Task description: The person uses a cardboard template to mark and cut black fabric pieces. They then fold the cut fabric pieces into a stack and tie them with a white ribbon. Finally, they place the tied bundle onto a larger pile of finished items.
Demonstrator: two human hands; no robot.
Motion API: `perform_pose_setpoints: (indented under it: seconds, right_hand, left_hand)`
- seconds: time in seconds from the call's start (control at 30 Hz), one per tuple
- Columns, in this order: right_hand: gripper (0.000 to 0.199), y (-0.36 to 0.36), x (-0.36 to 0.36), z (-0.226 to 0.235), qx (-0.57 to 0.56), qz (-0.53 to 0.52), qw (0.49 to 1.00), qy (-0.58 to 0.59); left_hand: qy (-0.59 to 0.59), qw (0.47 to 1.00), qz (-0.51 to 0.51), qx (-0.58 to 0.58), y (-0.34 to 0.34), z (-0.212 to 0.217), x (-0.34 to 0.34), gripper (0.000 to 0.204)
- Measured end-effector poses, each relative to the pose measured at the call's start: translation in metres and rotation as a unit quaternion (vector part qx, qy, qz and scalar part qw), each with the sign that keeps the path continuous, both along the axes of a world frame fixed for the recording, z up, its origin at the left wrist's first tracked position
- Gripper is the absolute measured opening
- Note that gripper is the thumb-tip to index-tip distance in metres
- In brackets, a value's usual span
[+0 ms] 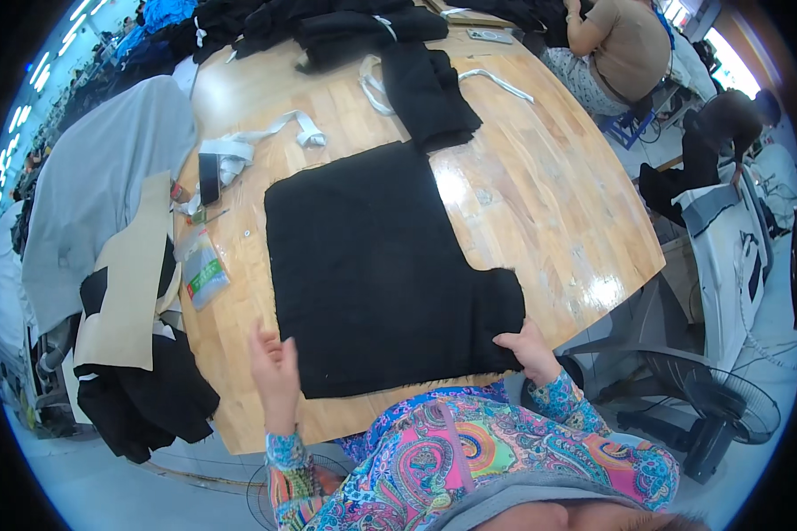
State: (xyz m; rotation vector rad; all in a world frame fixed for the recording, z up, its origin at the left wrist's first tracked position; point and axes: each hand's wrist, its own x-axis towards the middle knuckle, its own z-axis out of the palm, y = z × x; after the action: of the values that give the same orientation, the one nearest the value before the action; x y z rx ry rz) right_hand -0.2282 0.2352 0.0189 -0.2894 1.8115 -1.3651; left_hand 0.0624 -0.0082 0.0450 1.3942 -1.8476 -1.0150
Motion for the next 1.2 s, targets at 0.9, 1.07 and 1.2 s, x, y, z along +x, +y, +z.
perform_pose_setpoints:
  seconds: [0.9,1.07,1.2]
  right_hand:
    - [0.038,-0.088,-0.071,0.017,-0.076,0.467,0.751,0.460]
    - [0.043,-0.151,-0.081,-0.019,-0.176,0.470,0.496,0.708]
    - [0.038,-0.196,-0.080,-0.028,-0.240,0.478,0.369,0.760]
  left_hand:
    - [-0.314,0.887,-0.238,-0.243,0.115,-0.051,-0.164,0.062]
    - [-0.258,0.905,-0.270,-0.203,0.101,-0.038,-0.109,0.059]
    - [-0.319,0.906,-0.217,-0.172,0.116,-0.023,-0.083,0.058]
